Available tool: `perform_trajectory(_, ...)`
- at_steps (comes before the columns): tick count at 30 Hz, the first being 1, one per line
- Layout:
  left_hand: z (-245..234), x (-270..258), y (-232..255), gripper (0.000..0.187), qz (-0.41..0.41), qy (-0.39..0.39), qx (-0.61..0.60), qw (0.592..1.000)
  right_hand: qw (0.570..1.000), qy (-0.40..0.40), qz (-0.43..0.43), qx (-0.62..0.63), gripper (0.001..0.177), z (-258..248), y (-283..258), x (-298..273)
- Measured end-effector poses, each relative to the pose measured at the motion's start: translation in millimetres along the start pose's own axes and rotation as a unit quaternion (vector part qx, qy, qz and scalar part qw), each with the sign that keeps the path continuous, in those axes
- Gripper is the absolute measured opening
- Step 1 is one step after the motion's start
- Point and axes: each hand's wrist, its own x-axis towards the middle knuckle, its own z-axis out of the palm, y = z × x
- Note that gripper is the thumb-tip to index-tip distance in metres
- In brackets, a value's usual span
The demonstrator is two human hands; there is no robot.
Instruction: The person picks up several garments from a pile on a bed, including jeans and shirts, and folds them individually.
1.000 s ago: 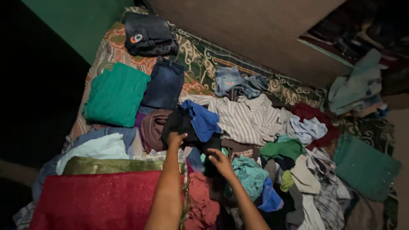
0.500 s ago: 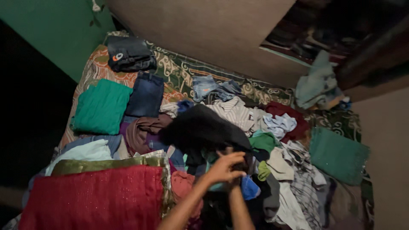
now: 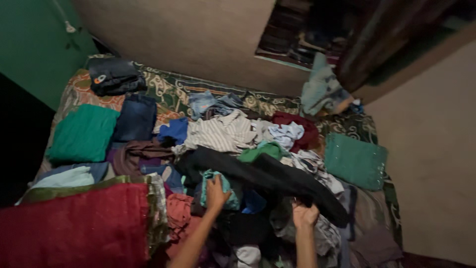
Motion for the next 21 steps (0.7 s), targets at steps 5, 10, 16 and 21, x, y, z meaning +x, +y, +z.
perform_trajectory(5,62.1,-12.5,77.3,0.095,0.110,-0.056,-0.133,0.983,0.998,-0.044,-0.036,-0.041,0.059,-12.3,-63.1,-11.5)
perform_trajectory(10,103.5,-8.5,125.4,0.075,-0.084,-0.173,-0.442,0.876,0.953,-0.217,-0.022,-0.209,0.078,32.5,-113.3,-22.5)
perform_trajectory(16,84.9,-16.7,82.2,0.071,-0.285,-0.231,-0.565,0.739,0.578,-0.447,-0.209,-0.649,0.081,15.7,-30.2,-41.4)
perform_trajectory(21,96.7,-57.2,31.9,0.064,-0.237,-0.223,-0.418,0.848,0.594,-0.404,-0.030,-0.695,0.054,-74.7,16.4,-68.1)
